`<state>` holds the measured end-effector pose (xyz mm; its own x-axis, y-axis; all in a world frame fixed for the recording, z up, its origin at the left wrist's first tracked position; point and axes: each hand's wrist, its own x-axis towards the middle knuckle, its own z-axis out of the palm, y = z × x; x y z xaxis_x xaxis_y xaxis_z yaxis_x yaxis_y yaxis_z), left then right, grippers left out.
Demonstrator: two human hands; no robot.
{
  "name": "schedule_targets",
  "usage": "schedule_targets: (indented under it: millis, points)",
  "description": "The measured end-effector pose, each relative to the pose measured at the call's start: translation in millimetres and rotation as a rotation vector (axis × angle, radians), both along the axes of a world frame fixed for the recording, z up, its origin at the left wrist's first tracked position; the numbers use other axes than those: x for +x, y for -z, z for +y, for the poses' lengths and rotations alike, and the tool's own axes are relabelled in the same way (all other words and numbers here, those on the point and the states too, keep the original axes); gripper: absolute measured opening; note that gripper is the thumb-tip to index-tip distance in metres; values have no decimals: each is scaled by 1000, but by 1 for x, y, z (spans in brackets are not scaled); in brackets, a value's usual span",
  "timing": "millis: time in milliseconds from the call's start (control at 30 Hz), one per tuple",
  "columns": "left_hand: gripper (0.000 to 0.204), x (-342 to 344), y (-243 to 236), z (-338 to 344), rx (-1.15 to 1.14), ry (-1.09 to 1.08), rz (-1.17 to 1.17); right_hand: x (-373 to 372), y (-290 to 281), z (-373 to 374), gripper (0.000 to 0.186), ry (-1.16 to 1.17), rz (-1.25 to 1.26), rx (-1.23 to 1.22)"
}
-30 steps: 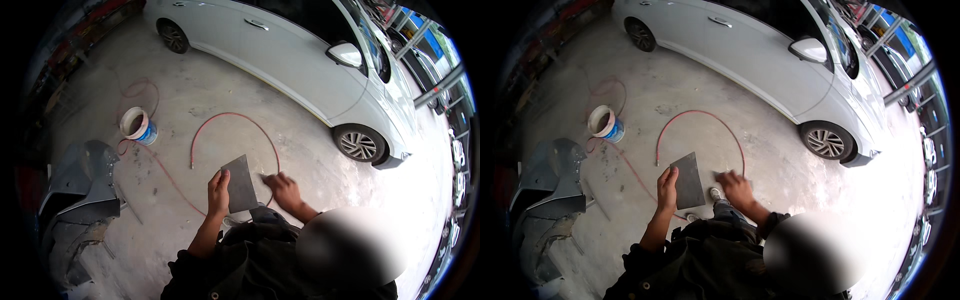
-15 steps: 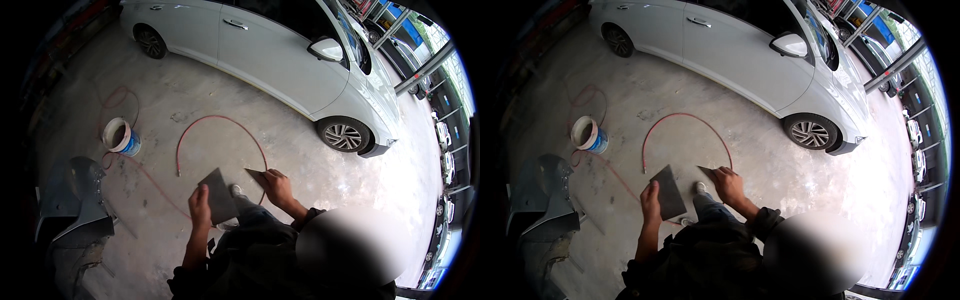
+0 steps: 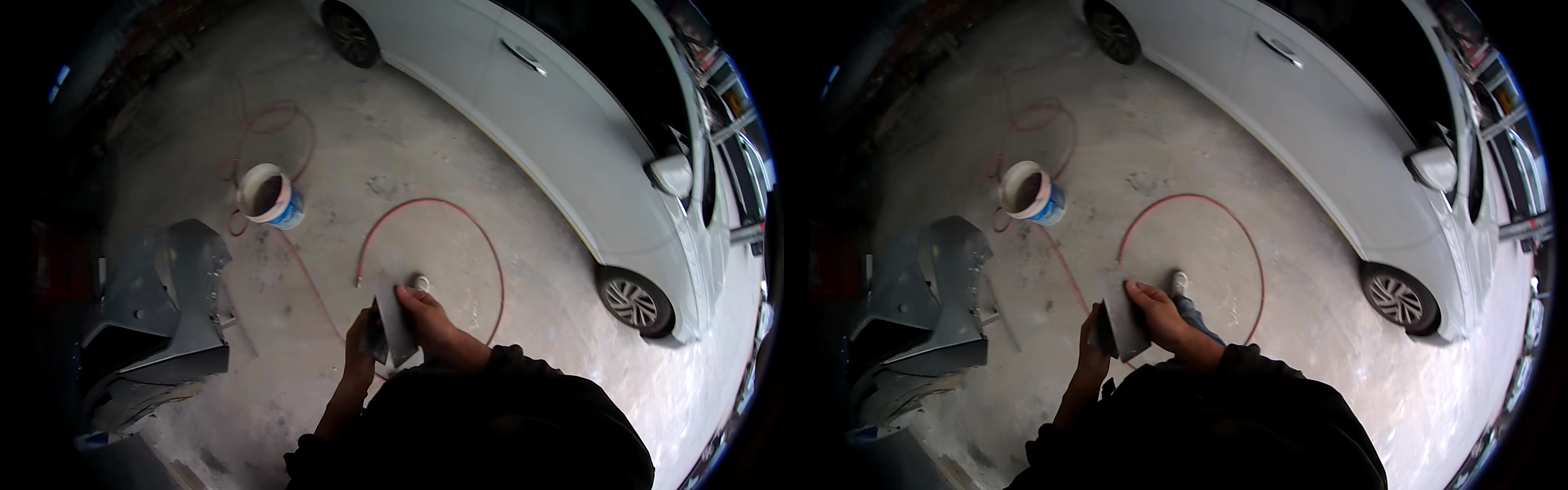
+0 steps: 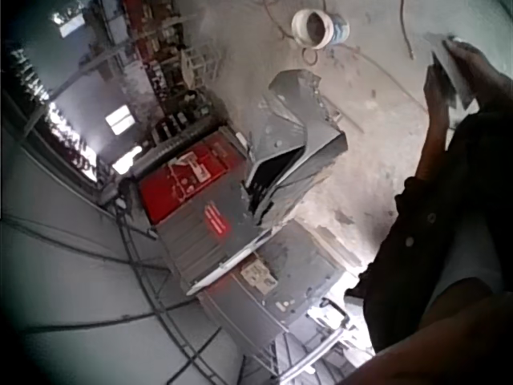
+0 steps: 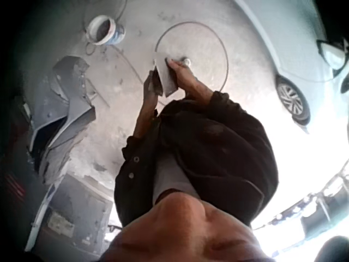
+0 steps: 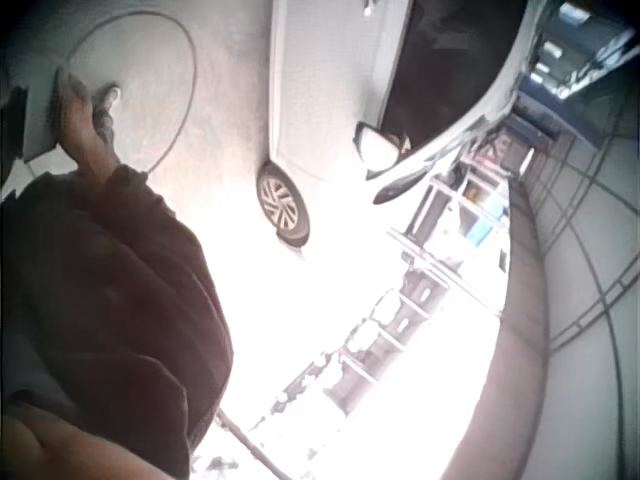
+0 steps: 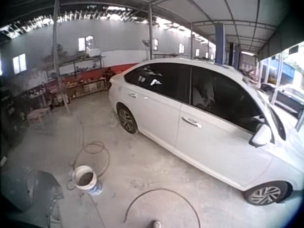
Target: The person applies a yellow body filler to a detached gray car bumper using a metal putty knife. They spread the filler over damaged areas on the bumper's surface and edges, smoothing it out to fill imperfections. The person works on multiple sections of the bumper, occasionally scraping excess filler from the tool.
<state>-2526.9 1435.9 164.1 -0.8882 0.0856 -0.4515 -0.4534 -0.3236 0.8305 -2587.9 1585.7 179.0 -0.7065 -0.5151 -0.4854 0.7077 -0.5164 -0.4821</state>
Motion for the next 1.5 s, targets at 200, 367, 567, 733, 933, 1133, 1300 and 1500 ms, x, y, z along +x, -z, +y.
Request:
schedule_targets:
  millis: [200, 367, 567, 733, 933, 1133, 1300, 1500]
  points:
    - [44, -115, -59, -25, 453, 13, -17, -134, -30, -9, 39, -113, 15, 42]
    - [39, -180, -60, -27, 215, -192, -126, -225, -42, 0, 37, 172, 42, 97]
    - [39, -279, -54, -32, 110, -290, 162, -295, -52, -16, 22, 121, 309, 438]
    - [37, -381, -53, -59, -20, -339, 324, -380, -60, -68, 20, 111, 457, 623]
    - [18, -500, -80, -115, -712, -336, 474, -481, -74, -134, 22, 178, 655, 839]
    - [15, -585, -103, -178, -681, -37, 544, -556, -98, -184, 19, 242, 770, 935]
    - [10, -649, -99, -226, -654, 116, 540, -621, -93, -222, 19, 197, 853, 983]
    - [14, -736, -73, -288, -651, 223, 525, -727, -88, -274, 16, -118, 955, 994]
